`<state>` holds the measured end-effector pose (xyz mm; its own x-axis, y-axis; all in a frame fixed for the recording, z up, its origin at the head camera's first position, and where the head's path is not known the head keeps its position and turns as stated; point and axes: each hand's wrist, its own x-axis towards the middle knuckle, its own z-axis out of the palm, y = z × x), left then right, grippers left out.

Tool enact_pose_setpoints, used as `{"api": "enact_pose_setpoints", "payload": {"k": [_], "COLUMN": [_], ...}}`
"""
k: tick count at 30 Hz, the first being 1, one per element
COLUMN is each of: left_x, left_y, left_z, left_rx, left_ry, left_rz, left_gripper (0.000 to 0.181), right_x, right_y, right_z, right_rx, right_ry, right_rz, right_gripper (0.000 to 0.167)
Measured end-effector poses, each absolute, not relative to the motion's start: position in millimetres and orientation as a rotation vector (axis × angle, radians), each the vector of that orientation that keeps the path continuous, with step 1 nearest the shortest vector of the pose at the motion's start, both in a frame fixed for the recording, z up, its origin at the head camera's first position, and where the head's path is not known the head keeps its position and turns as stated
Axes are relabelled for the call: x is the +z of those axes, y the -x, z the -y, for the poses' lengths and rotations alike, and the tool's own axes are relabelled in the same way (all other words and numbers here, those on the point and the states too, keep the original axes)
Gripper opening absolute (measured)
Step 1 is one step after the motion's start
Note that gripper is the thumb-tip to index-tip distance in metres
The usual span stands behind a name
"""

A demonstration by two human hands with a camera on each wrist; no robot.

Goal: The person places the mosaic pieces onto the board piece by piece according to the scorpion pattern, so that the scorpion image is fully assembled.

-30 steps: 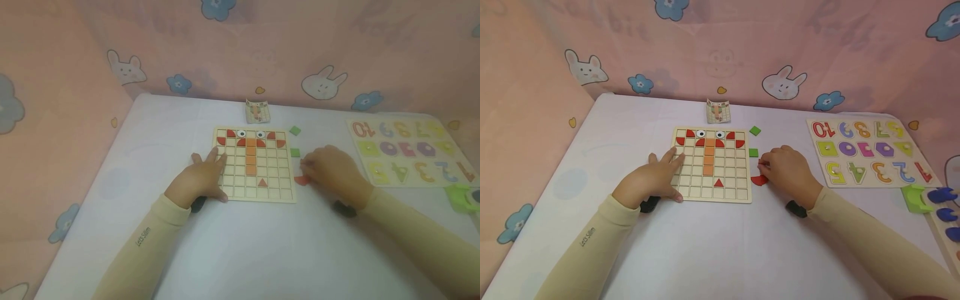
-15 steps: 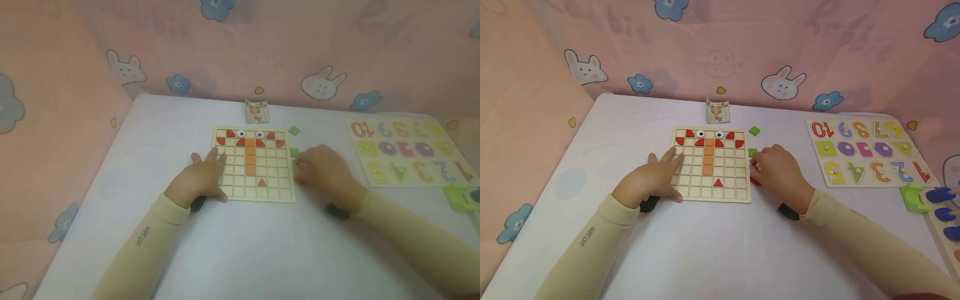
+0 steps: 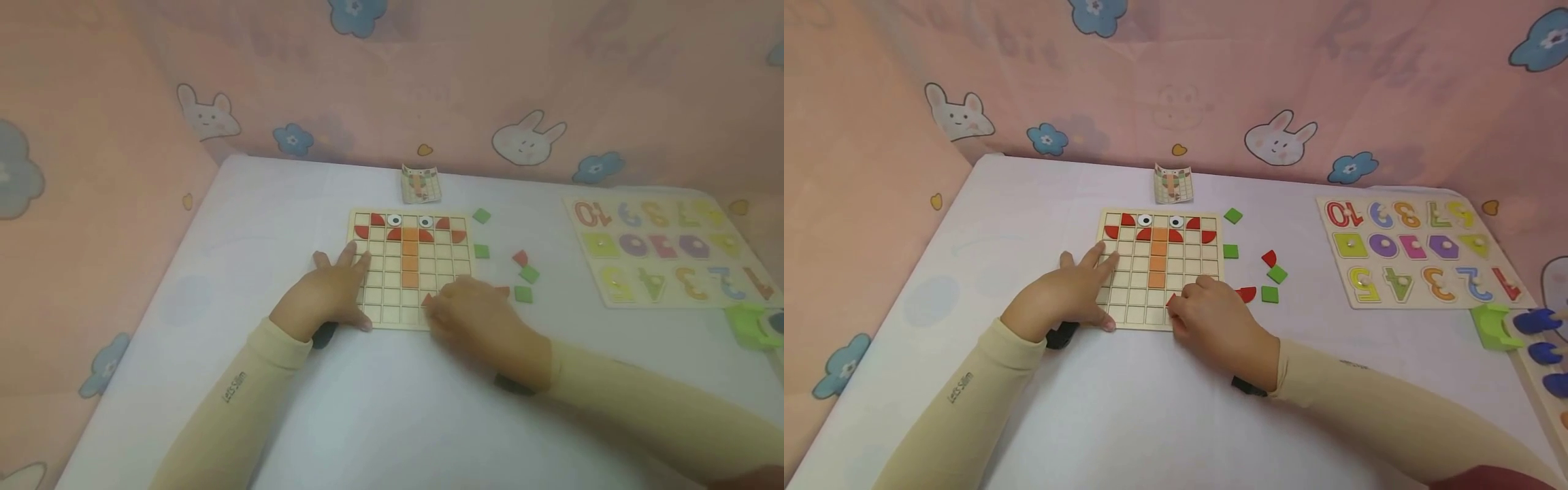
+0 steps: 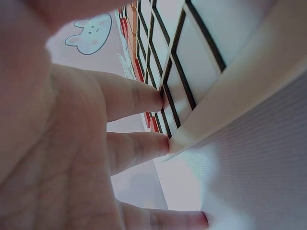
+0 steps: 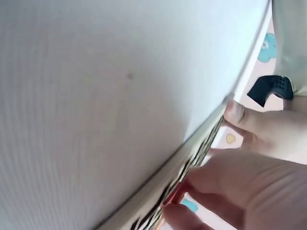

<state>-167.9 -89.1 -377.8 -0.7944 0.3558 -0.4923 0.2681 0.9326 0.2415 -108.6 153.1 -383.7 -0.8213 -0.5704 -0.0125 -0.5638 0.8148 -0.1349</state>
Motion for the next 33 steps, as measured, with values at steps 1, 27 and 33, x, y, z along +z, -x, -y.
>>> {"api": "enact_pose_setpoints", "payload": {"k": [1, 27, 33], "left_x": [-378.0, -376.4, -376.0], "left_y": [167.7, 167.3, 166.5], "left_z": [89.0, 87.6, 88.0], "left_rx": [0.213, 0.218, 0.218], "left_ry": [-0.445, -0.427, -0.425], "left_rz": [-2.538, -2.527, -2.529], "left_gripper": [0.128, 0.126, 0.127], "right_x": [-385.3, -390.9, -381.4], "right_y": [108.7, 116.0, 122.2], "right_z": [-152.5, -170.8, -204.7], "right_rx": [-0.164, -0.438, -0.478], "right_ry": [0.932, 0.86, 0.583], "right_rz": [-2.933, -2.907, -2.92], "right_gripper": [0.008, 0.023, 0.026]}}
